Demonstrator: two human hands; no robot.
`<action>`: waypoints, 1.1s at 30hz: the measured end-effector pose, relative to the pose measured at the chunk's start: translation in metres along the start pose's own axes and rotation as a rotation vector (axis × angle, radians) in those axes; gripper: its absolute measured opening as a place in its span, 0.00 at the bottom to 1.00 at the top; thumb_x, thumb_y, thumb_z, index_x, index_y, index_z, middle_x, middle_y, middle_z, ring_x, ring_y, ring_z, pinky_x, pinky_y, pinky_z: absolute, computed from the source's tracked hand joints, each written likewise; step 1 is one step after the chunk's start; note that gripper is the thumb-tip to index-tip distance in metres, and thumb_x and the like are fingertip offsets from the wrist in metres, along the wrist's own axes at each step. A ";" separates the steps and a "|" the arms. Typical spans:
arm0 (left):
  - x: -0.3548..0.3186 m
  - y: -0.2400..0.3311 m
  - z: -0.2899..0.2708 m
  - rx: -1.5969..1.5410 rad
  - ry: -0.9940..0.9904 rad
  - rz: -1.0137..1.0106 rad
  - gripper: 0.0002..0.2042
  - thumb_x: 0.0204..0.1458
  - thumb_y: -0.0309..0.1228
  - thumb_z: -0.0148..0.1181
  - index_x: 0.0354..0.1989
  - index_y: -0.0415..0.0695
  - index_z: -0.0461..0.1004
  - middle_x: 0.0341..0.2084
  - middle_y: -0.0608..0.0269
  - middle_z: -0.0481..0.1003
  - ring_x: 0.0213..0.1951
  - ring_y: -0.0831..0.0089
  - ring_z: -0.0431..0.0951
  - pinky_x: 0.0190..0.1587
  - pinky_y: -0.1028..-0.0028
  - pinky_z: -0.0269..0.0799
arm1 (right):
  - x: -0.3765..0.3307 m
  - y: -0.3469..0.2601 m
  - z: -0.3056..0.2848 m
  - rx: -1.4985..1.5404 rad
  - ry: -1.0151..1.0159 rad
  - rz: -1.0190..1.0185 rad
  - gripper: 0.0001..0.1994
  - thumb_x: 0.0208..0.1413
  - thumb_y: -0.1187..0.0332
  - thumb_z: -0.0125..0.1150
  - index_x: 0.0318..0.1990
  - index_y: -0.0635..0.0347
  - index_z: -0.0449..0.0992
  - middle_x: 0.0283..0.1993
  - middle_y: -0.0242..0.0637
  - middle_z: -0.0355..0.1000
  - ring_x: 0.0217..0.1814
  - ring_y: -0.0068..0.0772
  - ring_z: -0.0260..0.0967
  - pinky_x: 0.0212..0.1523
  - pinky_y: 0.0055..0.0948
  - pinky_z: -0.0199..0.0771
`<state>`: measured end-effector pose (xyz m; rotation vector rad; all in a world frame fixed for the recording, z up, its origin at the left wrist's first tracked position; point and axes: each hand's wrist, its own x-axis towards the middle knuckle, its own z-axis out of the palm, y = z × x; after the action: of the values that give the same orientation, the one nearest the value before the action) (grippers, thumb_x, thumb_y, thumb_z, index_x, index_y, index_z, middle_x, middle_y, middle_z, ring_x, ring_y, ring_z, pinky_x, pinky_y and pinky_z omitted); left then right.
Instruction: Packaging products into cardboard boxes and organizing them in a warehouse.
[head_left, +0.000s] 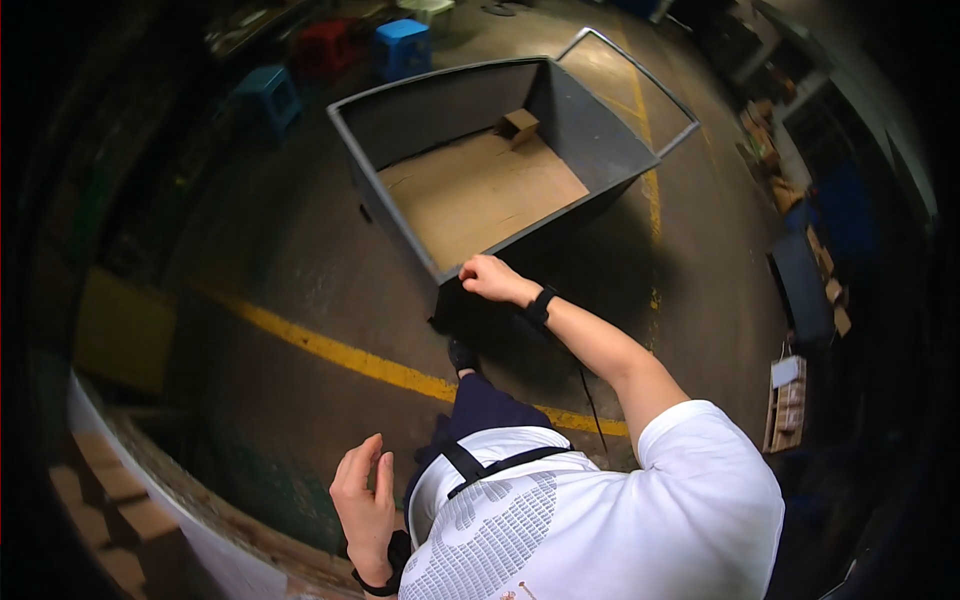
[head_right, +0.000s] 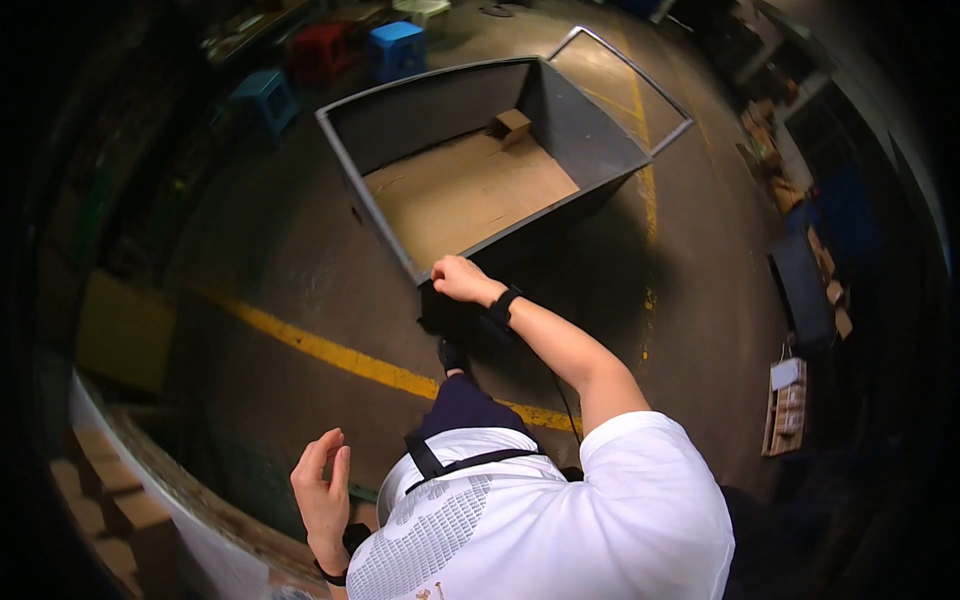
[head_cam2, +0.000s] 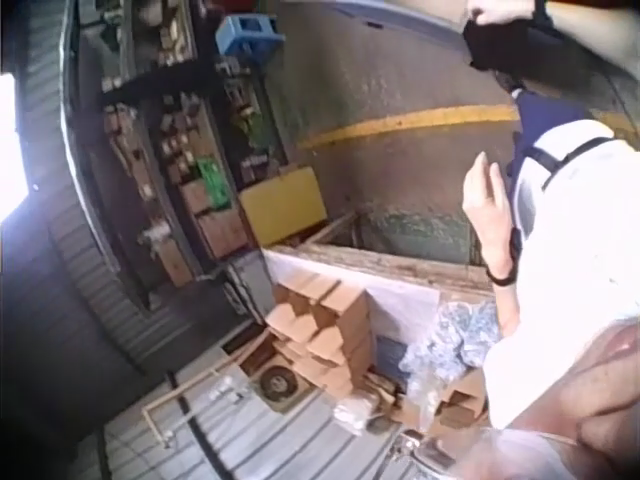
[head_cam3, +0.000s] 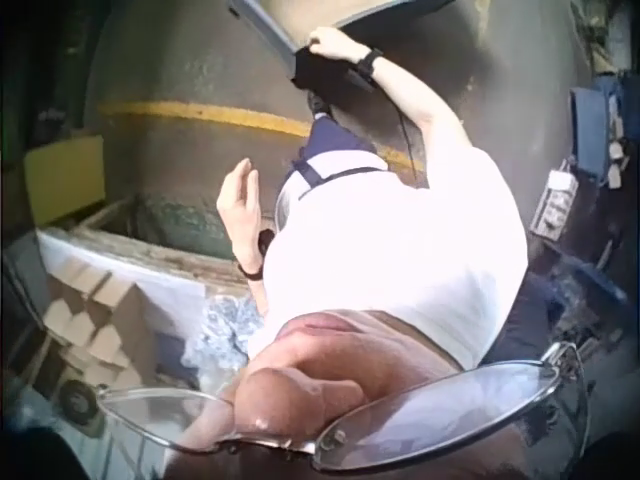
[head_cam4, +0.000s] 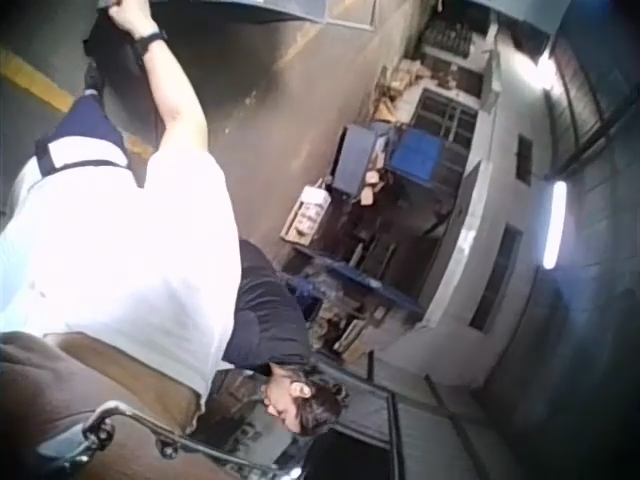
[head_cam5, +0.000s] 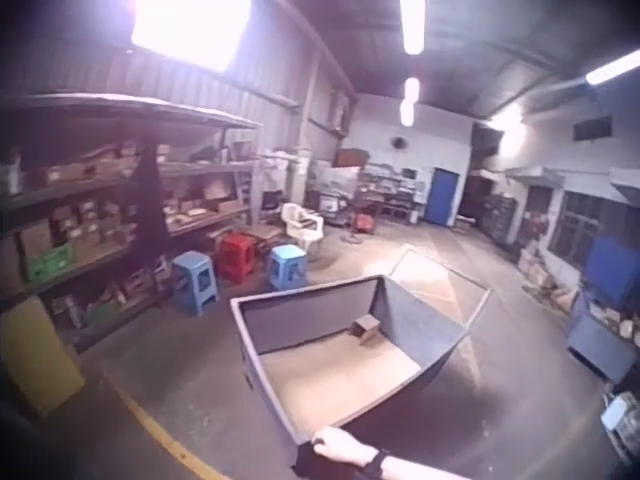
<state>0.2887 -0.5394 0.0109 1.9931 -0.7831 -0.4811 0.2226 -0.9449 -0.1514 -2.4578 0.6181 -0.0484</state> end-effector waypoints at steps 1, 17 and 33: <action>0.015 0.005 0.010 0.005 -0.029 0.026 0.09 0.51 0.21 0.59 0.41 0.33 0.75 0.33 0.51 0.76 0.34 0.62 0.78 0.38 0.70 0.73 | -0.007 0.019 -0.006 0.016 0.031 0.006 0.11 0.44 0.67 0.59 0.35 0.62 0.78 0.36 0.47 0.76 0.41 0.47 0.73 0.43 0.38 0.73; 0.226 0.083 0.202 0.231 -0.463 0.244 0.13 0.49 0.24 0.61 0.43 0.36 0.75 0.32 0.49 0.75 0.34 0.51 0.76 0.36 0.63 0.71 | -0.009 0.244 -0.088 0.107 -0.035 0.361 0.12 0.49 0.66 0.58 0.40 0.61 0.77 0.41 0.44 0.73 0.48 0.45 0.70 0.48 0.39 0.71; 0.349 0.115 0.384 0.365 -0.959 0.426 0.15 0.50 0.32 0.61 0.45 0.40 0.75 0.38 0.48 0.76 0.40 0.51 0.76 0.44 0.62 0.73 | -0.052 0.380 -0.227 0.285 0.092 0.513 0.13 0.51 0.66 0.61 0.41 0.67 0.76 0.40 0.44 0.75 0.43 0.38 0.74 0.44 0.32 0.74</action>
<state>0.2697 -1.0602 -0.0938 1.7673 -1.9469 -1.1151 -0.0222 -1.3172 -0.1728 -1.9729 1.1773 -0.0419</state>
